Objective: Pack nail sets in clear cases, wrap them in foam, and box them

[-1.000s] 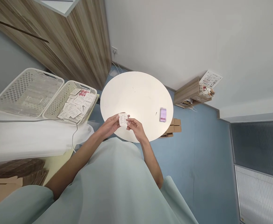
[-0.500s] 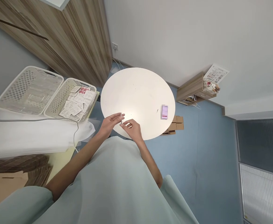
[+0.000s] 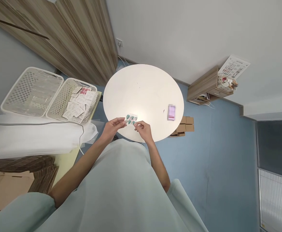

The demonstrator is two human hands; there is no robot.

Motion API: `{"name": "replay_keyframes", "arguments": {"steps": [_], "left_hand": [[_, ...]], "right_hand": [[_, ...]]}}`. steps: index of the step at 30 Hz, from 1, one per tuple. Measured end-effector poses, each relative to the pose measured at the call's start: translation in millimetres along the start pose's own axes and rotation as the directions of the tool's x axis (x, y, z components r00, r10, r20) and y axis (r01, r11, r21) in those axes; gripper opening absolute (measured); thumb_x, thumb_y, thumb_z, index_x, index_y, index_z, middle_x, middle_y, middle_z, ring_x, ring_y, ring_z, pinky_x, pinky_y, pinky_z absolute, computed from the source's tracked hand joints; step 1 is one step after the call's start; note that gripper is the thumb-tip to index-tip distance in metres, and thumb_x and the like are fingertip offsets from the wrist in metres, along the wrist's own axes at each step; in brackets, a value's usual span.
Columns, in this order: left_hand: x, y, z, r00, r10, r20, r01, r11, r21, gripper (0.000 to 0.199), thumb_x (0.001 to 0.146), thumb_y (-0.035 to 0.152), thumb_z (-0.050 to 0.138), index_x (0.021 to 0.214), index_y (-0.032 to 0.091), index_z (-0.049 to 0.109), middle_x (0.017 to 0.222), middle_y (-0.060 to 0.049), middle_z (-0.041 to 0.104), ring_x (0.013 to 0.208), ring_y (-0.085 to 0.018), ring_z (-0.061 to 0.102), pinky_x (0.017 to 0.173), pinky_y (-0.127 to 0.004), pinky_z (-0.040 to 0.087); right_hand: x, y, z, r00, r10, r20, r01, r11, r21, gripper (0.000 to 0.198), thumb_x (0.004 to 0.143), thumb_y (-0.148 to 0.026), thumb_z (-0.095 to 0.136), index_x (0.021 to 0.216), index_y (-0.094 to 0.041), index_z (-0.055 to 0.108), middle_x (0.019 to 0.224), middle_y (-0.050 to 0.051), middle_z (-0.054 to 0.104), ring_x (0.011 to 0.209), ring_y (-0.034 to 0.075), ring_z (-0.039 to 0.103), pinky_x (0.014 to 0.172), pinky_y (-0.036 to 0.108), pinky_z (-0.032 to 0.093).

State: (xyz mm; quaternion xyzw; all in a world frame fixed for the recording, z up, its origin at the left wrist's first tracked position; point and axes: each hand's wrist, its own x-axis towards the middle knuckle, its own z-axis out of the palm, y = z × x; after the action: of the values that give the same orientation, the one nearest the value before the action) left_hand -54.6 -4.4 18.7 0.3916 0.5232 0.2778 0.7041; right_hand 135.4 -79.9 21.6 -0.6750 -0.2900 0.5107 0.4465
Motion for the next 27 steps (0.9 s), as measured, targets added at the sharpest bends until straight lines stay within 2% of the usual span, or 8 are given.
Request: {"name": "replay_keyframes", "arguments": {"steps": [7,13,15,18,20,22,24,27], "left_hand": [[-3,1,20,1.000,-0.029,-0.013,0.029,1.000,0.010,0.066,0.068,0.065,0.098,0.114,0.021,0.080,0.107,-0.011,0.082,0.103,-0.032,0.080,0.105,-0.050,0.060],[0,-14,36,0.995,-0.053,-0.083,0.054,0.998,0.010,0.070,0.063,0.064,0.100,0.112,0.018,0.079,0.105,-0.012,0.081,0.100,-0.034,0.081,0.101,-0.050,0.062],[0,-19,38,0.991,-0.067,-0.116,0.069,0.998,0.014,0.072,0.062,0.065,0.100,0.111,0.017,0.079,0.106,-0.013,0.082,0.100,-0.034,0.081,0.101,-0.050,0.062],[-4,-27,37,0.980,-0.090,-0.175,0.095,0.995,0.020,0.074,0.062,0.067,0.099,0.112,0.017,0.079,0.106,-0.013,0.083,0.100,-0.034,0.082,0.101,-0.050,0.063],[-10,-32,33,0.971,-0.115,-0.209,0.119,0.993,0.008,0.075,0.063,0.067,0.099,0.114,0.016,0.079,0.106,-0.013,0.083,0.100,-0.034,0.082,0.102,-0.051,0.063],[-17,-38,29,0.961,-0.136,-0.240,0.134,0.991,-0.025,0.077,0.062,0.067,0.099,0.116,0.016,0.079,0.105,-0.012,0.084,0.099,-0.033,0.082,0.103,-0.052,0.064],[-23,-43,25,0.950,-0.143,-0.276,0.132,0.989,-0.061,0.078,0.060,0.066,0.100,0.116,0.016,0.079,0.103,-0.011,0.083,0.100,-0.033,0.082,0.104,-0.052,0.064],[-26,-51,15,0.937,-0.143,-0.320,0.120,0.989,-0.089,0.076,0.059,0.065,0.101,0.113,0.016,0.080,0.101,-0.010,0.083,0.103,-0.034,0.081,0.106,-0.053,0.064]], "right_hand": [[5,9,-18,0.999,0.022,0.042,-0.023,0.999,0.023,0.045,0.078,-0.068,0.082,0.087,-0.024,0.075,0.069,0.000,0.070,0.075,0.022,0.071,0.076,0.035,0.055],[15,23,-34,0.994,0.041,0.104,-0.040,0.999,-0.014,0.046,0.081,-0.069,0.080,0.088,-0.024,0.074,0.069,0.001,0.070,0.076,0.023,0.072,0.072,0.035,0.054],[19,27,-38,0.994,0.037,0.106,-0.030,0.997,-0.070,0.046,0.084,-0.069,0.079,0.095,-0.024,0.075,0.085,0.004,0.076,0.081,0.023,0.073,0.074,0.035,0.056],[23,31,-39,0.993,-0.080,0.090,0.096,0.975,-0.199,0.059,0.086,-0.065,0.081,0.130,-0.027,0.072,0.136,0.011,0.074,0.107,0.026,0.074,0.087,0.040,0.062],[28,31,-37,0.966,-0.204,0.158,0.243,0.924,-0.296,0.078,0.087,-0.062,0.084,0.154,-0.030,0.059,0.160,0.013,0.060,0.134,0.031,0.065,0.104,0.047,0.060],[33,30,-30,0.908,-0.300,0.291,0.396,0.841,-0.368,0.086,0.092,-0.060,0.083,0.165,-0.031,0.048,0.167,0.013,0.054,0.151,0.034,0.053,0.121,0.054,0.051],[39,29,-21,0.834,-0.350,0.427,0.520,0.757,-0.396,0.086,0.097,-0.060,0.078,0.170,-0.032,0.042,0.167,0.012,0.054,0.156,0.035,0.048,0.128,0.057,0.044],[47,32,-4,0.752,-0.360,0.552,0.619,0.674,-0.404,0.083,0.104,-0.061,0.070,0.173,-0.032,0.036,0.161,0.011,0.061,0.151,0.036,0.054,0.128,0.056,0.044]]}}
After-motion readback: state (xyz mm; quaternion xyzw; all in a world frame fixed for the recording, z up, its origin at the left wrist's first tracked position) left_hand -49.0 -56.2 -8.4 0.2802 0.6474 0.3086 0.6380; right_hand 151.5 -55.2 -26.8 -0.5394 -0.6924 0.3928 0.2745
